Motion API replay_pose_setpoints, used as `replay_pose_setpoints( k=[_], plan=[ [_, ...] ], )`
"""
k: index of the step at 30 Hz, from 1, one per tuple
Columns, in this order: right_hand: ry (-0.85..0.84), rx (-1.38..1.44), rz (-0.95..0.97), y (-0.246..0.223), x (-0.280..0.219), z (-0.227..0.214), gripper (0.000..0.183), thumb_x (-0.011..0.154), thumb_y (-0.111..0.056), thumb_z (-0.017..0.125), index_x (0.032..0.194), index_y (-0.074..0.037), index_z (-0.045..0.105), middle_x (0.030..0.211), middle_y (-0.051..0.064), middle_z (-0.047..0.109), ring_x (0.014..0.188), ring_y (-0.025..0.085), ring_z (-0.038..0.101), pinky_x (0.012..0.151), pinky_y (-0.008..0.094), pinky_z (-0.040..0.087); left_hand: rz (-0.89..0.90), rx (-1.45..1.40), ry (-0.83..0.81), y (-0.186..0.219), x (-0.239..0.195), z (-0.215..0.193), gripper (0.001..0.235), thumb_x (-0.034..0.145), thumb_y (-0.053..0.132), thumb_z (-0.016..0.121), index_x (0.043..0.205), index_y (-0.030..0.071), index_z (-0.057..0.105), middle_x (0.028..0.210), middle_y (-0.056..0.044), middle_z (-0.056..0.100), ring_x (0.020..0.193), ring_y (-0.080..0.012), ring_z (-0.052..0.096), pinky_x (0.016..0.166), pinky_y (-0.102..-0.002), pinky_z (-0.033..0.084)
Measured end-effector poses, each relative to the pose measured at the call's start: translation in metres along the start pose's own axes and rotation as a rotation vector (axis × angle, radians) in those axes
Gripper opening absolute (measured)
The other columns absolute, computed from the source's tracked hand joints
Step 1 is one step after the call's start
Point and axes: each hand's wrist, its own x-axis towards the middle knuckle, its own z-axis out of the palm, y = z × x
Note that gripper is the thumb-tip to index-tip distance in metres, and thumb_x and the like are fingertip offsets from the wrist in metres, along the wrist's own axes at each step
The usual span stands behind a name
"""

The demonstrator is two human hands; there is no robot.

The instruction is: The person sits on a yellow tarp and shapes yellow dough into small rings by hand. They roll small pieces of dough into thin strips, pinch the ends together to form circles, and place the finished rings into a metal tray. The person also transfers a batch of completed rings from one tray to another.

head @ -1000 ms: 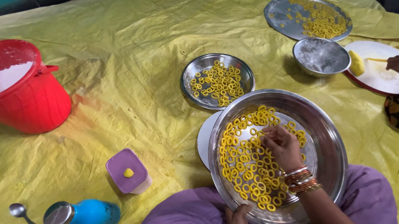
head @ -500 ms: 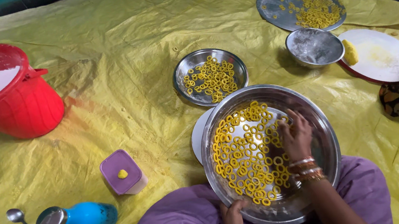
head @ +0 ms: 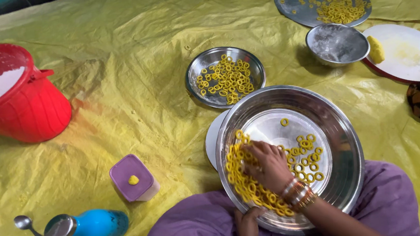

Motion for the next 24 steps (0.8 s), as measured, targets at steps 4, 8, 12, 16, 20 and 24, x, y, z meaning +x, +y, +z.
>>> replay_pose_setpoints(
  k=[4, 8, 12, 16, 20, 24],
  plan=[
    [-0.168, 0.076, -0.047, 0.016, -0.042, -0.011, 0.052, 0.085, -0.037, 0.074, 0.135, -0.028, 0.066, 0.150, 0.005, 0.051, 0.137, 0.026, 0.046, 0.114, 0.049, 0.036, 0.044, 0.012, -0.080, -0.001, -0.002, 0.001, 0.028, 0.070, -0.001, 0.066, 0.097, -0.007, 0.066, 0.086, -0.014, 0.069, 0.077, -0.0260, 0.066, 0.073, -0.036, 0.054],
    [-0.016, 0.308, -0.014, 0.071, -0.045, -0.023, 0.040, 0.086, -0.032, 0.074, 0.124, -0.022, 0.073, 0.135, 0.005, 0.068, 0.130, 0.022, 0.064, 0.112, 0.044, 0.052, 0.034, 0.042, -0.038, 0.004, -0.005, 0.003, 0.037, 0.068, -0.002, 0.064, 0.105, -0.005, 0.067, 0.095, -0.011, 0.073, 0.085, -0.0229, 0.068, 0.080, -0.034, 0.054],
    [0.392, -0.093, 0.070, 0.133, -0.023, -0.035, 0.045, 0.094, -0.028, 0.065, 0.138, -0.017, 0.065, 0.148, 0.015, 0.054, 0.134, 0.039, 0.050, 0.110, 0.056, 0.041, 0.077, 0.037, -0.059, 0.010, -0.008, 0.007, 0.039, 0.070, -0.003, 0.063, 0.108, -0.009, 0.067, 0.098, -0.013, 0.073, 0.085, -0.0238, 0.068, 0.079, -0.035, 0.054],
    [0.335, -0.087, 0.224, 0.141, -0.026, -0.019, 0.049, 0.094, -0.033, 0.065, 0.140, -0.018, 0.060, 0.148, 0.017, 0.052, 0.130, 0.039, 0.050, 0.105, 0.055, 0.044, 0.061, 0.025, -0.075, 0.016, -0.011, 0.011, 0.043, 0.068, -0.006, 0.064, 0.111, -0.006, 0.067, 0.098, -0.011, 0.074, 0.085, -0.0228, 0.070, 0.079, -0.034, 0.055],
    [0.089, 0.218, 0.257, 0.104, -0.051, 0.007, 0.044, 0.091, -0.013, 0.058, 0.134, -0.021, 0.062, 0.148, 0.008, 0.059, 0.107, 0.026, 0.071, 0.104, 0.036, 0.059, 0.114, 0.039, -0.125, 0.023, -0.014, 0.012, 0.040, 0.070, -0.006, 0.065, 0.110, -0.007, 0.069, 0.098, -0.010, 0.076, 0.084, -0.0215, 0.072, 0.079, -0.033, 0.055],
    [0.103, 0.470, -0.119, 0.095, -0.061, 0.009, 0.046, 0.089, 0.000, 0.064, 0.133, -0.009, 0.060, 0.134, 0.017, 0.061, 0.122, 0.030, 0.062, 0.101, 0.040, 0.052, 0.095, 0.102, -0.119, 0.027, -0.016, 0.015, 0.033, 0.077, -0.002, 0.068, 0.108, -0.009, 0.072, 0.094, -0.011, 0.076, 0.080, -0.0212, 0.071, 0.076, -0.035, 0.056]
  ],
)
